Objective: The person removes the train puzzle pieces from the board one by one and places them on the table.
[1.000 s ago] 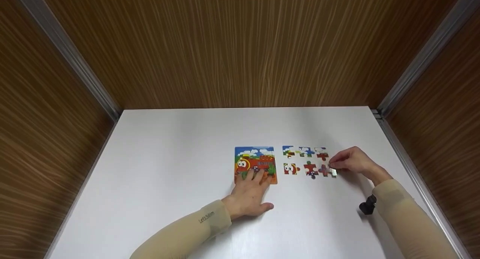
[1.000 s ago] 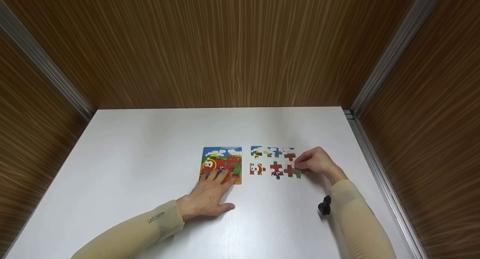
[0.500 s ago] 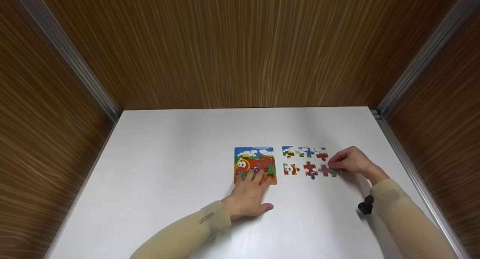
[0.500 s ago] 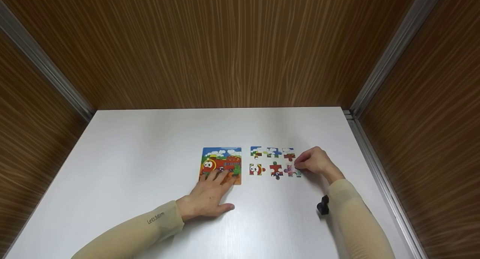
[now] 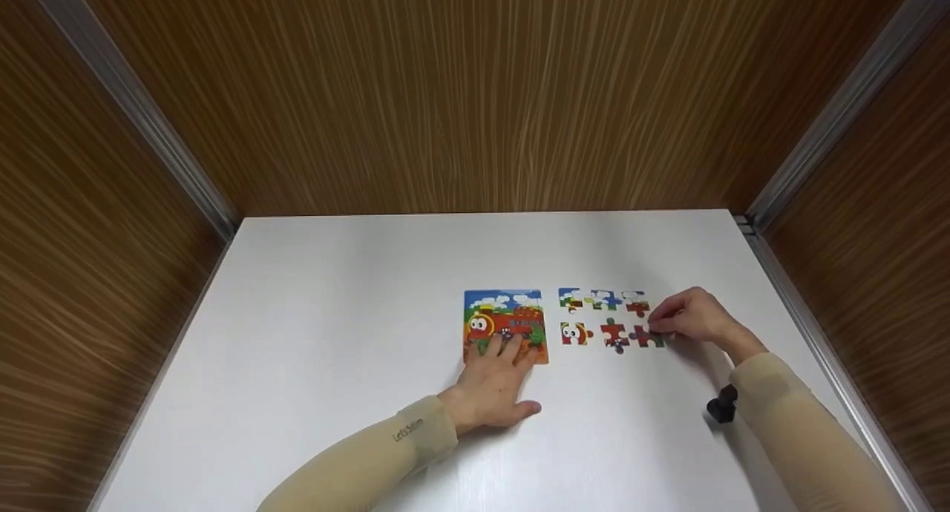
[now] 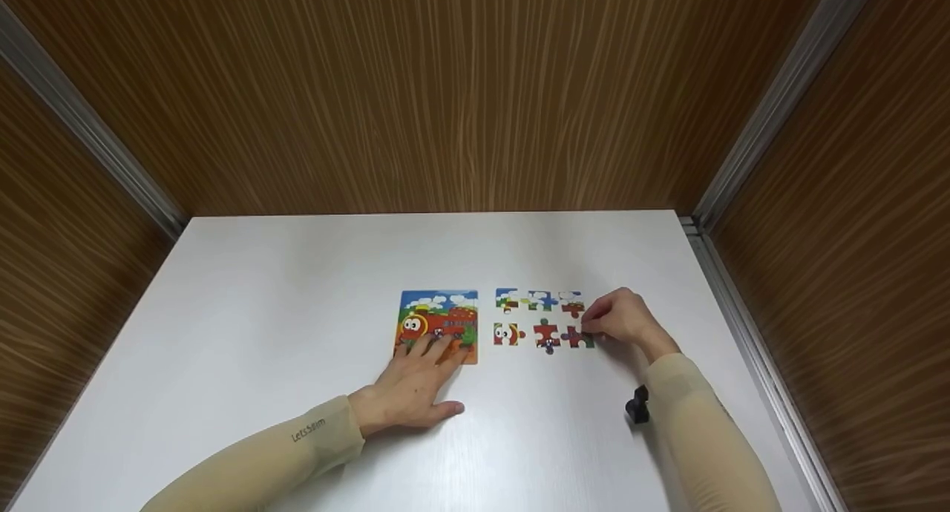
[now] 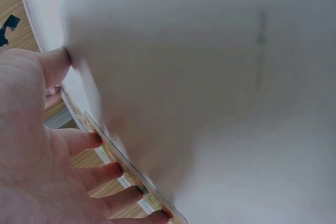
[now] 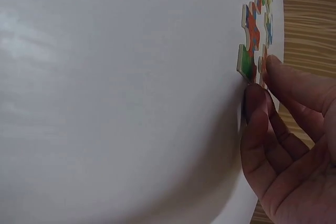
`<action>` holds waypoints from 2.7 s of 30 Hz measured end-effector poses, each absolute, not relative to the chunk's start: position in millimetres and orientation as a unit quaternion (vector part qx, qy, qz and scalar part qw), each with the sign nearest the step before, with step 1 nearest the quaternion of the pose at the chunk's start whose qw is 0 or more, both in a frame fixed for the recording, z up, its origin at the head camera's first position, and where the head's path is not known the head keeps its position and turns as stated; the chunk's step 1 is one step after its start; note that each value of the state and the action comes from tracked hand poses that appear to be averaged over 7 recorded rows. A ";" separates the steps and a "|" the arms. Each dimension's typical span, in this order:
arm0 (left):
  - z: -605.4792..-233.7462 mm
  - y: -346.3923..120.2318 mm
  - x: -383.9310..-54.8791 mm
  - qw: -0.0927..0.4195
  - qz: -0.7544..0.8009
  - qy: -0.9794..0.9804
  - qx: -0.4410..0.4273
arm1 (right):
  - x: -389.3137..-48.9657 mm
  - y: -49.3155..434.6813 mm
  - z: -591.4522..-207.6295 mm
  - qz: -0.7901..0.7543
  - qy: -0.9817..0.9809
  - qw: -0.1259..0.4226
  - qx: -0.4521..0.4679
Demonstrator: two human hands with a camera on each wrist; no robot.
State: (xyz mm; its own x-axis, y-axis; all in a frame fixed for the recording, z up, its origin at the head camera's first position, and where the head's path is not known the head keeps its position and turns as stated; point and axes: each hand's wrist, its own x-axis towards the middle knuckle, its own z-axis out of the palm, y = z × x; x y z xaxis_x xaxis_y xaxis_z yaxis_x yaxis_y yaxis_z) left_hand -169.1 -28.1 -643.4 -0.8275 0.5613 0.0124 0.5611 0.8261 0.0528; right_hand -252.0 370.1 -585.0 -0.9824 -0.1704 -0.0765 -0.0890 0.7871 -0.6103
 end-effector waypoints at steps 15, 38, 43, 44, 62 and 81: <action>-634.2 -23.8 -174.2 0.011 0.030 0.956 0.293 | -246.4 339.1 -577.1 -0.303 0.946 0.026 -0.115; -625.8 -98.2 -226.8 0.028 0.139 0.958 0.250 | -260.7 225.8 -570.2 -0.338 0.921 0.068 -0.183; -622.4 -115.9 -237.5 0.063 0.140 0.958 0.244 | -266.5 192.4 -572.1 -0.318 0.914 0.084 -0.235; -621.6 -118.6 -238.3 0.071 0.141 0.958 0.241 | -267.2 185.6 -571.6 -0.314 0.913 0.089 -0.245; -622.4 -122.1 -236.6 0.090 0.146 0.957 0.236 | -261.5 116.9 -591.9 -0.309 0.893 0.135 -0.299; -622.6 -119.6 -237.0 0.086 0.147 0.957 0.235 | -255.9 107.8 -607.7 -0.287 0.904 0.087 -0.304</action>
State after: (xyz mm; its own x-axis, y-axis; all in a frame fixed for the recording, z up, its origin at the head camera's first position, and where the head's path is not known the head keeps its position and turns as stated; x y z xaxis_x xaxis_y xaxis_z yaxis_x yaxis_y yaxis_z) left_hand -237.0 -119.6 -622.6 -0.8752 0.4744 -0.0953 0.4241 0.8469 0.3209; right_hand -255.9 107.8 -607.7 -0.7995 -0.6004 0.0177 -0.5004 0.6496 -0.5724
